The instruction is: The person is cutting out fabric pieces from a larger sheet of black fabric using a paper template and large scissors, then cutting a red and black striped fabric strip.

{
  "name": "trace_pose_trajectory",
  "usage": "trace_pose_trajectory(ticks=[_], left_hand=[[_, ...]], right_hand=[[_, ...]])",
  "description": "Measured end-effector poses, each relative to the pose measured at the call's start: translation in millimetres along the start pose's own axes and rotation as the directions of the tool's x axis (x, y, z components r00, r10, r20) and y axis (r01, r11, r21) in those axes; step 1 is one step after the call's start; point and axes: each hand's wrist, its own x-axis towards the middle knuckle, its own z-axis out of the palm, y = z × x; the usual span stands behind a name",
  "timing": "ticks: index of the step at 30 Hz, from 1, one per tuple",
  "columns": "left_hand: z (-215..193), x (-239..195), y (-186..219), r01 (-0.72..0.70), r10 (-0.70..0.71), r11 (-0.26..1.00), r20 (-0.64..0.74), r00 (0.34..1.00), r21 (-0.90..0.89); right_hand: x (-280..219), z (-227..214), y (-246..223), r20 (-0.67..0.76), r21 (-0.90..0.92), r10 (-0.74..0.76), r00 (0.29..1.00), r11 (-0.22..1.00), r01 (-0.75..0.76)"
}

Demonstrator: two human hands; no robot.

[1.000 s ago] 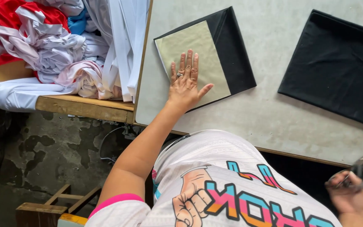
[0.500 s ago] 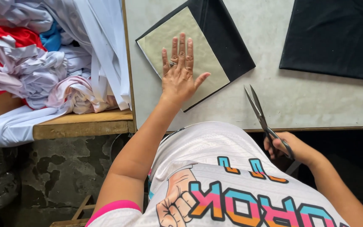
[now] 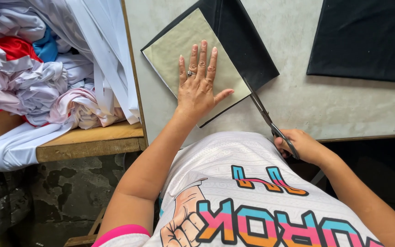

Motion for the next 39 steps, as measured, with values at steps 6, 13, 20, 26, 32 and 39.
trace_pose_trajectory(ticks=[6,13,20,26,32,39], left_hand=[[-3.4,2.5,0.8,0.001,-0.001,1.000,0.070,0.998,-0.004],[-1.3,1.2,-1.4,-0.004,0.004,1.000,0.012,1.000,0.014],[-5.5,1.7,-0.7,0.000,-0.001,1.000,0.057,0.998,0.008],[-9.1,2.3,-1.2,0.000,-0.002,1.000,0.071,0.997,0.025],[-8.5,2.1,-1.0,0.001,-0.006,0.999,0.084,0.996,0.052],[-7.1,1.7,-2.4,0.003,-0.005,1.000,0.082,0.997,0.026]], right_hand=[[2.8,4.7,6.0,-0.010,0.031,-0.029,1.000,0.999,0.030],[6.9,11.7,15.1,-0.082,0.082,-0.016,0.996,0.996,0.023],[15.6,17.8,30.4,-0.178,0.233,0.027,0.984,0.972,0.016],[11.0,0.1,-6.4,-0.054,0.210,0.106,0.993,0.973,-0.093],[17.2,-4.1,-29.8,-0.060,-0.090,0.081,0.995,0.992,-0.086],[20.1,7.0,-25.2,-0.191,0.165,0.060,0.980,0.986,-0.028]])
